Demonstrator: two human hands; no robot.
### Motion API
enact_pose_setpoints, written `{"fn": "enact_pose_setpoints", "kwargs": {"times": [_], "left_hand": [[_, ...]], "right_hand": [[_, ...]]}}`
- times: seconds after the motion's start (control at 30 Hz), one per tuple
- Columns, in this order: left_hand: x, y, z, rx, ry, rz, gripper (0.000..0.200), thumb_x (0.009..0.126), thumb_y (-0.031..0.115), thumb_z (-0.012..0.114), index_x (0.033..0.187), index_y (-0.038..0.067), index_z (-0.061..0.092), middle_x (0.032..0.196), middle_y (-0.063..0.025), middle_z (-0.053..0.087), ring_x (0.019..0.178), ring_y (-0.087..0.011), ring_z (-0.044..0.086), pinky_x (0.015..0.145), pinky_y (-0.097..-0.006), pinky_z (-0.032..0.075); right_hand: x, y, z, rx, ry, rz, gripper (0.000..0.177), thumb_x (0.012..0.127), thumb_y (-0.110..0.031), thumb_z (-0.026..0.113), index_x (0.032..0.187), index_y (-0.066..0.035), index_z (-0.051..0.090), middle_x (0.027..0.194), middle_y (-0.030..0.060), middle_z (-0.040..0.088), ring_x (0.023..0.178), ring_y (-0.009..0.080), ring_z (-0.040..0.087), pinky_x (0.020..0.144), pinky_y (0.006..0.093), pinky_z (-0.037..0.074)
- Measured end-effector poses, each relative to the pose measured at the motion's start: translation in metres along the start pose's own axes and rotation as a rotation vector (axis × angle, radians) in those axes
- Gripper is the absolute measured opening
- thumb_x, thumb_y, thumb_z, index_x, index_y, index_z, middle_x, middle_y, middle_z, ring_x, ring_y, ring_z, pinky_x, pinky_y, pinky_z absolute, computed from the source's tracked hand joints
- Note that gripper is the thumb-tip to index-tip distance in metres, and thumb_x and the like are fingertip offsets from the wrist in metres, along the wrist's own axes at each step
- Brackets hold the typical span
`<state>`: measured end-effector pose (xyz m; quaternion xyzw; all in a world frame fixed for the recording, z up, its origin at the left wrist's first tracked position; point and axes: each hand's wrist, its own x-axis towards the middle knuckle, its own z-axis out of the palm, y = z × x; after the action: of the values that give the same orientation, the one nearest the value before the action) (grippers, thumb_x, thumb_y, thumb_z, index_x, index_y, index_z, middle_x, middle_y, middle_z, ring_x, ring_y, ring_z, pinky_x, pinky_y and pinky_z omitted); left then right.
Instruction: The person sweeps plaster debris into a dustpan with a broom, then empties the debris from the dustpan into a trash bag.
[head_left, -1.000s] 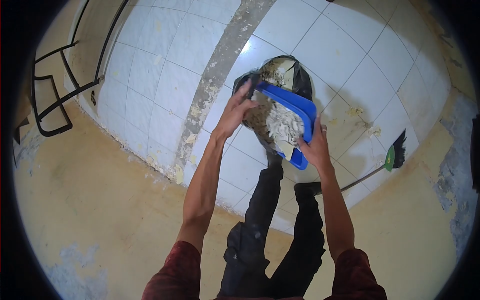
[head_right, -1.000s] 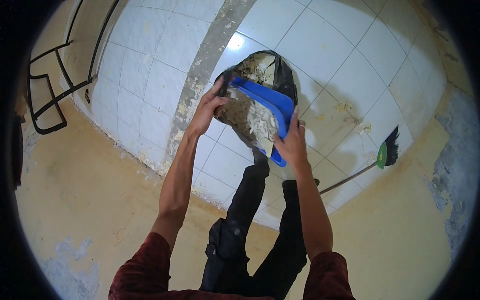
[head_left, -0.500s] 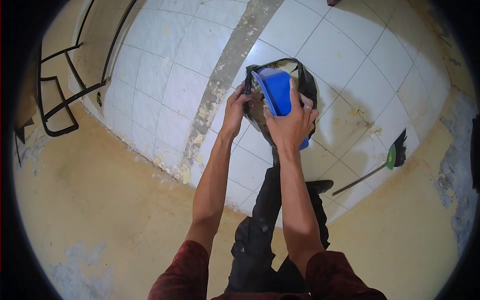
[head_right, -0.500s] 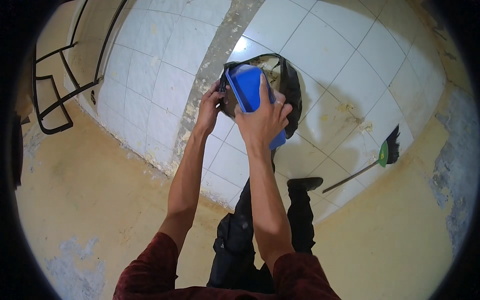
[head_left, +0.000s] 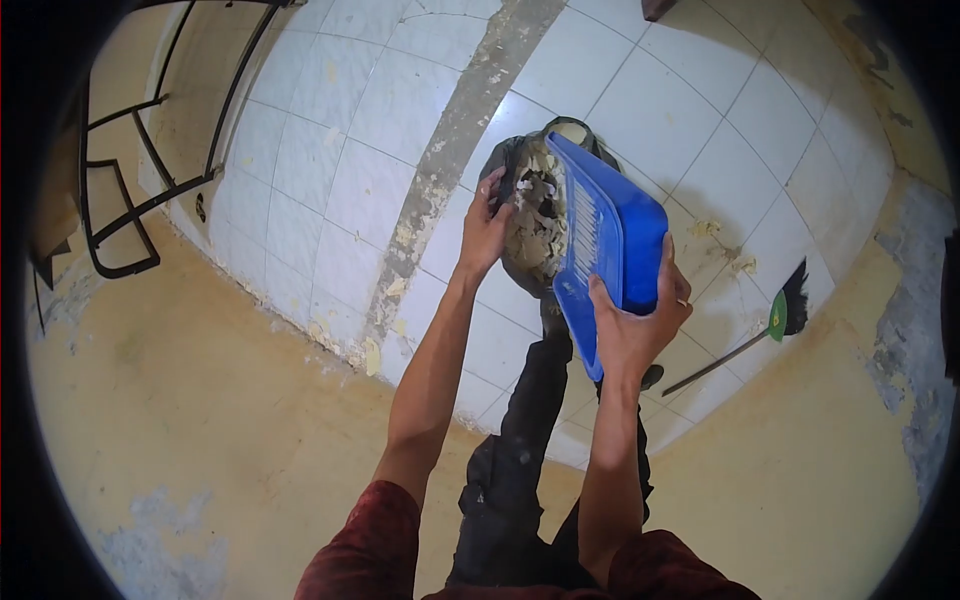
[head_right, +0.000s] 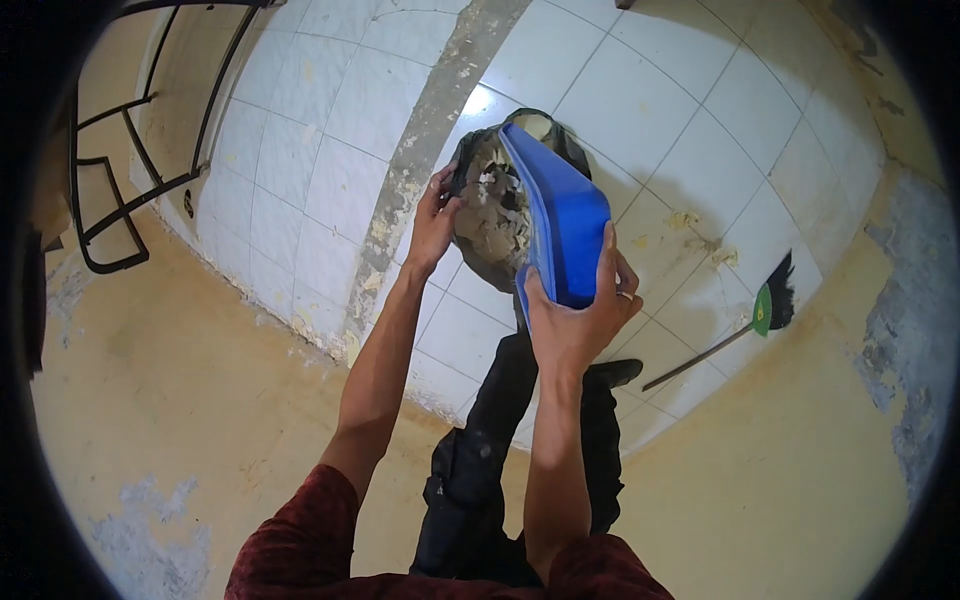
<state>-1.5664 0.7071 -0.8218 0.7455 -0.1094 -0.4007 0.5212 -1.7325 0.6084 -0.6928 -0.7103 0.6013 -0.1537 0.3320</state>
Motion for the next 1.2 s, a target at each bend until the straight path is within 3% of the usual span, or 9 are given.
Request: {"fn": "enact_pose_setpoints", "kwargs": {"times": [0.13,0.2,0.33,0.57,0.73,0.87,0.93,1.0,1.2], "left_hand": [[-0.007,-0.003,0.004,0.102,-0.014,0.046,0.052,0.083,0.009,0.053,0.132,0.004,0.038,0.127,-0.0177,0.047,0.119,-0.0254,0.044,0.101,-0.0339,0.033],[-0.017,-0.005,0.008,0.636,0.205,0.304,0.054,0.083,0.012,0.057,0.132,0.002,0.037,0.129,-0.0185,0.044,0.122,-0.0253,0.040,0.103,-0.0341,0.029],[-0.085,0.001,0.047,0.358,0.391,0.055,0.053,0.084,0.018,0.063,0.126,-0.002,0.038,0.124,-0.0144,0.042,0.113,-0.0251,0.042,0.101,-0.0379,0.031],[-0.217,-0.009,0.181,-0.167,-0.320,-0.572,0.068,0.084,0.033,0.061,0.136,0.009,0.023,0.134,-0.0114,0.035,0.121,-0.0271,0.040,0.091,-0.0491,0.041],[-0.209,-0.053,0.277,-0.189,-0.391,-0.657,0.065,0.079,0.024,0.063,0.132,0.013,0.028,0.125,-0.0089,0.042,0.112,-0.0252,0.048,0.085,-0.0447,0.045],[-0.172,-0.131,0.295,-0.078,-0.301,-0.593,0.035,0.069,0.016,0.057,0.103,0.010,0.053,0.090,0.0000,0.059,0.077,-0.0135,0.057,0.062,-0.0271,0.044],[-0.176,-0.136,0.314,-0.091,-0.317,-0.539,0.034,0.070,0.017,0.056,0.103,0.007,0.053,0.094,-0.0035,0.059,0.081,-0.0162,0.058,0.066,-0.0271,0.046],[-0.195,-0.145,0.340,-0.160,-0.266,-0.535,0.034,0.070,0.015,0.055,0.103,0.004,0.054,0.098,-0.0061,0.058,0.086,-0.0191,0.058,0.071,-0.0294,0.047],[-0.272,-0.153,0.342,-0.192,-0.131,-0.605,0.045,0.073,0.016,0.052,0.113,-0.003,0.052,0.110,-0.0149,0.057,0.101,-0.0310,0.056,0.095,-0.0434,0.045]], "right_hand": [[0.002,0.005,-0.033,-0.027,-0.029,0.103,0.084,0.055,-0.004,0.078,0.132,-0.015,0.046,0.110,0.0122,0.049,0.101,0.0262,0.046,0.084,0.0379,0.043],[0.003,0.024,-0.054,0.208,-0.040,0.039,0.083,0.057,-0.003,0.076,0.133,-0.010,0.043,0.110,0.0108,0.050,0.095,0.0214,0.053,0.079,0.0322,0.046],[0.000,0.089,-0.098,0.497,0.133,0.352,0.078,0.058,-0.005,0.074,0.131,-0.007,0.045,0.102,0.0092,0.057,0.093,0.0179,0.054,0.075,0.0303,0.046],[-0.029,0.274,-0.123,1.154,0.276,0.776,0.042,0.069,-0.012,0.069,0.107,0.000,0.055,0.094,0.0055,0.060,0.083,0.0148,0.057,0.072,0.0288,0.047],[-0.032,0.371,-0.111,1.298,0.289,0.816,0.046,0.075,-0.021,0.068,0.113,0.001,0.053,0.100,0.0067,0.060,0.089,0.0158,0.057,0.078,0.0292,0.047],[-0.048,0.493,-0.103,1.214,0.017,0.918,0.082,0.076,-0.044,0.069,0.135,0.000,0.033,0.127,0.0175,0.047,0.119,0.0278,0.045,0.094,0.0365,0.041],[-0.072,0.620,-0.056,0.374,0.167,0.825,0.083,0.077,-0.041,0.067,0.140,-0.006,0.025,0.124,0.0146,0.050,0.111,0.0297,0.051,0.088,0.0386,0.044],[-0.102,0.718,-0.054,0.178,0.166,0.944,0.090,0.072,-0.044,0.069,0.138,0.000,0.026,0.125,0.0253,0.046,0.119,0.0360,0.043,0.102,0.0435,0.031],[-0.143,0.813,-0.027,-0.123,0.028,0.971,0.070,0.078,-0.021,0.065,0.135,-0.004,0.028,0.121,0.0282,0.045,0.111,0.0387,0.047,0.092,0.0467,0.040]]}}
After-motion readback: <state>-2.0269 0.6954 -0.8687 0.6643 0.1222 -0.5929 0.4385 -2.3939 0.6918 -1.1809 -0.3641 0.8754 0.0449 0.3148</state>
